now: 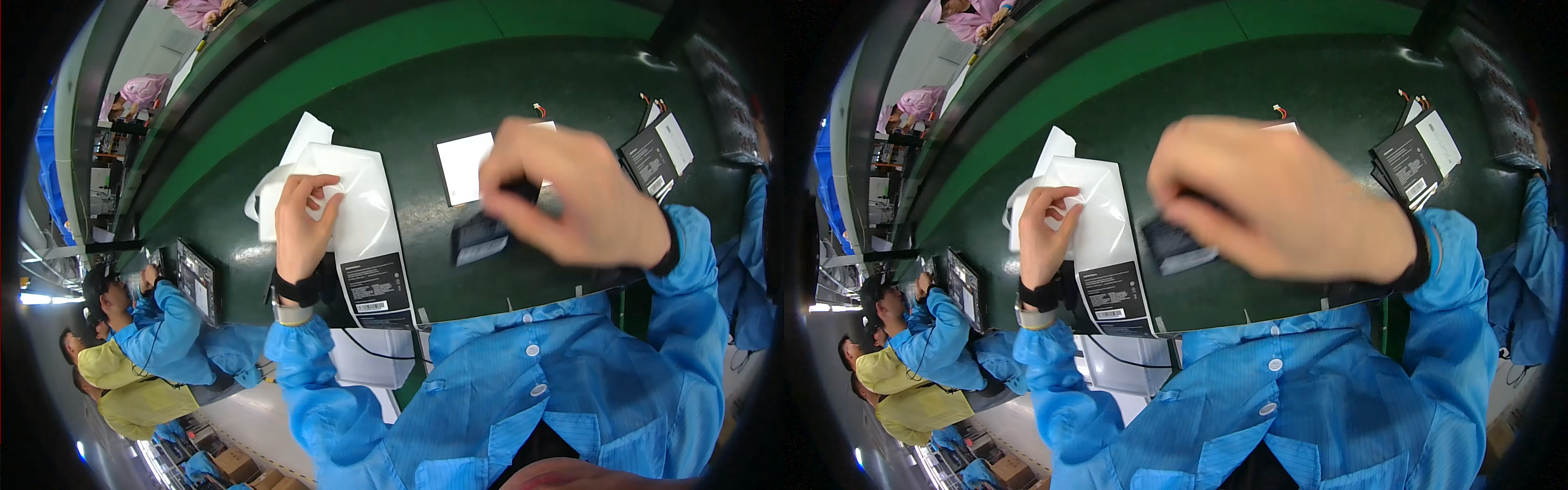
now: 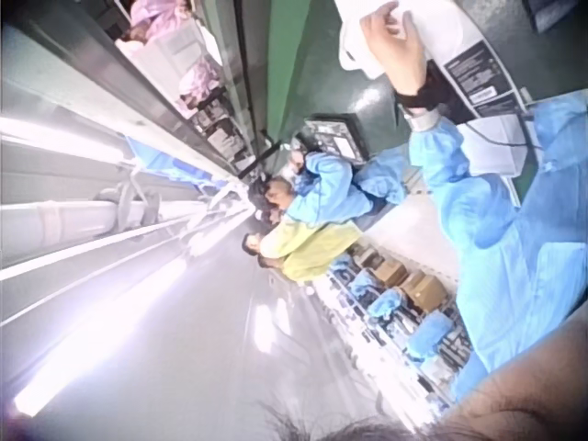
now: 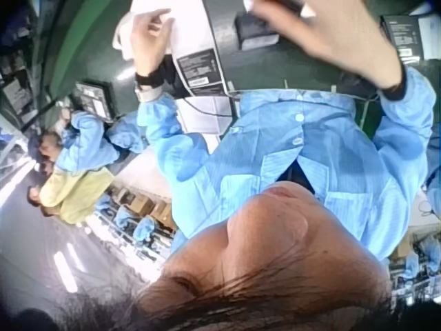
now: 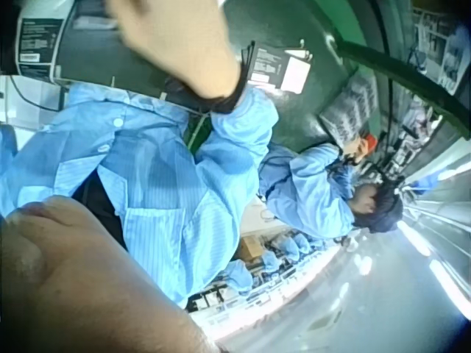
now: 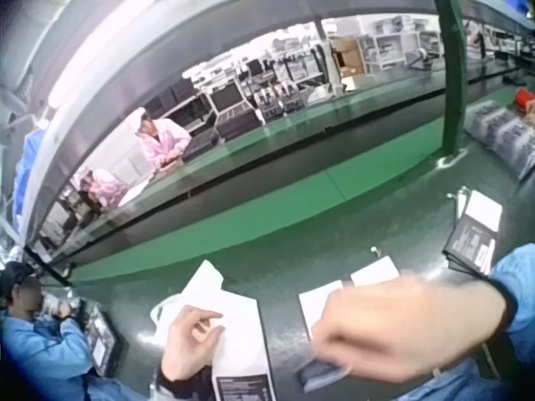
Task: Installing internal batteries and applying protective labeling to tablet devices on an electronics assembly line.
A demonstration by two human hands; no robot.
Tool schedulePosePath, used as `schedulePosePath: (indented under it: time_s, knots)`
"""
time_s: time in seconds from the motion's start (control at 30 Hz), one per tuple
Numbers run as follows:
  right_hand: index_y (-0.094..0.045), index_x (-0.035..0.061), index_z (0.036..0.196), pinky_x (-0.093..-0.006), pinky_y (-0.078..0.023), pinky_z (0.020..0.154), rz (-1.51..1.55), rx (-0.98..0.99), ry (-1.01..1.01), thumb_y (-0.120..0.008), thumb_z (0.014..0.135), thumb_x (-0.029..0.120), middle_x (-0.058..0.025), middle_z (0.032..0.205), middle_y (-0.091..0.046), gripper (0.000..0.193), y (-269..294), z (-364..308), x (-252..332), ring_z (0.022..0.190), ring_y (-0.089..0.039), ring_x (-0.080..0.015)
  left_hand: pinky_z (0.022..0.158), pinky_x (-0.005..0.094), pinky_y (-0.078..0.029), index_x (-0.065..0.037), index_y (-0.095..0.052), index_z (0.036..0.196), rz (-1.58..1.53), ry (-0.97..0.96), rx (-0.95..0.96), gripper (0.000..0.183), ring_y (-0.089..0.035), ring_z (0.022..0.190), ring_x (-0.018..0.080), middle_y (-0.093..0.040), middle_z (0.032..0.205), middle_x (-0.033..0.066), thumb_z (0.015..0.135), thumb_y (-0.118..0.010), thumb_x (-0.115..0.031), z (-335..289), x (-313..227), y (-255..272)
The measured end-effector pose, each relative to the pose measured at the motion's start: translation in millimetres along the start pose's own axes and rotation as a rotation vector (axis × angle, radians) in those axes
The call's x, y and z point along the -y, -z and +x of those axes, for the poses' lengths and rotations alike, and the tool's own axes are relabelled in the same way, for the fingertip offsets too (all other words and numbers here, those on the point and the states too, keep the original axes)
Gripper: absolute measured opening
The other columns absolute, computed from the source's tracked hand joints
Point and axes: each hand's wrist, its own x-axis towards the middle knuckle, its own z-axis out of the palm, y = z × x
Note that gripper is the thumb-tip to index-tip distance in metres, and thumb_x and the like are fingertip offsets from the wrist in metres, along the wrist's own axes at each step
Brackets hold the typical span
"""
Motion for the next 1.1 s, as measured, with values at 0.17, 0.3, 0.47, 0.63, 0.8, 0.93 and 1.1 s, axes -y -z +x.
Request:
schedulePosePath:
  time_s: [0.17,0.3,0.47,0.63,0.8,0.93,1.1]
  knots:
    - [-0.061,0.0003,0.100,-0.0390,-0.055,0.075,0.083,0.142,-0.409,-0.070,0.092,0.006,-0.0131,0.088,-0.069,0.013,4,3,-64,0.085,-0.070,-0.0300,0.084,0.0403,-0.052,-0.005,-0.071,0.105,0.377,-0.312,0.072,0.031,-0.063,0.094,0.0300,-0.064,0.096,0.0100,0.078,-0.082,0.003,32,-24,-8]
    - [-0.061,0.0006,0.100,-0.0364,-0.053,0.074,0.104,0.191,-0.349,-0.071,0.092,0.003,-0.0106,0.087,-0.068,0.014,-9,5,-77,0.082,-0.068,-0.0257,0.074,0.0349,-0.055,0.001,-0.066,0.111,-0.307,-0.178,0.539,0.025,-0.066,0.078,0.0192,-0.070,0.097,0.0102,0.087,-0.071,0.005,50,-48,-39]
    - [-0.061,0.0006,0.101,-0.0397,-0.053,0.074,0.098,0.165,-0.374,-0.069,0.091,0.003,-0.0131,0.088,-0.069,0.013,-21,14,-89,0.085,-0.070,-0.0297,0.067,0.0252,-0.049,0.004,-0.067,0.111,-0.832,0.223,0.413,0.020,-0.062,0.070,0.0093,-0.073,0.089,0.0096,0.103,-0.059,-0.014,54,-44,-73]
    - [-0.062,0.0003,0.103,-0.0409,-0.053,0.073,0.045,0.092,-0.335,-0.071,0.091,0.006,-0.0140,0.088,-0.069,0.016,-30,14,-93,0.085,-0.070,-0.0316,0.055,0.0210,-0.041,-0.001,-0.071,0.101,-0.734,-0.037,0.342,0.007,-0.057,0.062,0.0012,-0.070,0.075,-0.0011,0.102,-0.070,-0.008,47,-52,-88]
    - [-0.066,0.0000,0.124,-0.0333,-0.055,0.085,-0.226,-0.172,-0.404,-0.077,0.092,0.006,-0.0111,0.098,-0.072,0.035,-28,17,-81,0.090,-0.070,-0.0221,0.053,0.0190,-0.038,-0.002,-0.069,0.095,-0.775,0.086,0.267,0.012,-0.055,0.058,-0.0002,-0.068,0.068,-0.0041,0.102,-0.074,-0.011,44,-42,-96]
    - [-0.069,-0.0037,0.111,-0.0281,-0.054,0.086,0.205,0.055,-0.903,-0.072,0.101,0.010,-0.0069,0.100,-0.072,0.017,3,14,-85,0.093,-0.067,-0.0105,0.054,0.0201,-0.042,-0.002,-0.068,0.093,-0.949,0.155,0.270,0.015,-0.059,0.060,0.0023,-0.071,0.074,-0.0003,0.104,-0.071,-0.011,44,-42,-94]
    - [-0.068,-0.0036,0.089,-0.0234,-0.051,0.061,0.130,-0.048,-0.654,-0.081,0.093,0.009,-0.0048,0.075,-0.069,0.019,-17,-4,-77,0.067,-0.065,-0.0063,0.059,0.0234,-0.050,0.002,-0.070,0.106,-0.942,0.096,0.290,0.011,-0.064,0.066,0.0072,-0.075,0.084,0.0078,0.106,-0.067,-0.009,45,-39,-95]
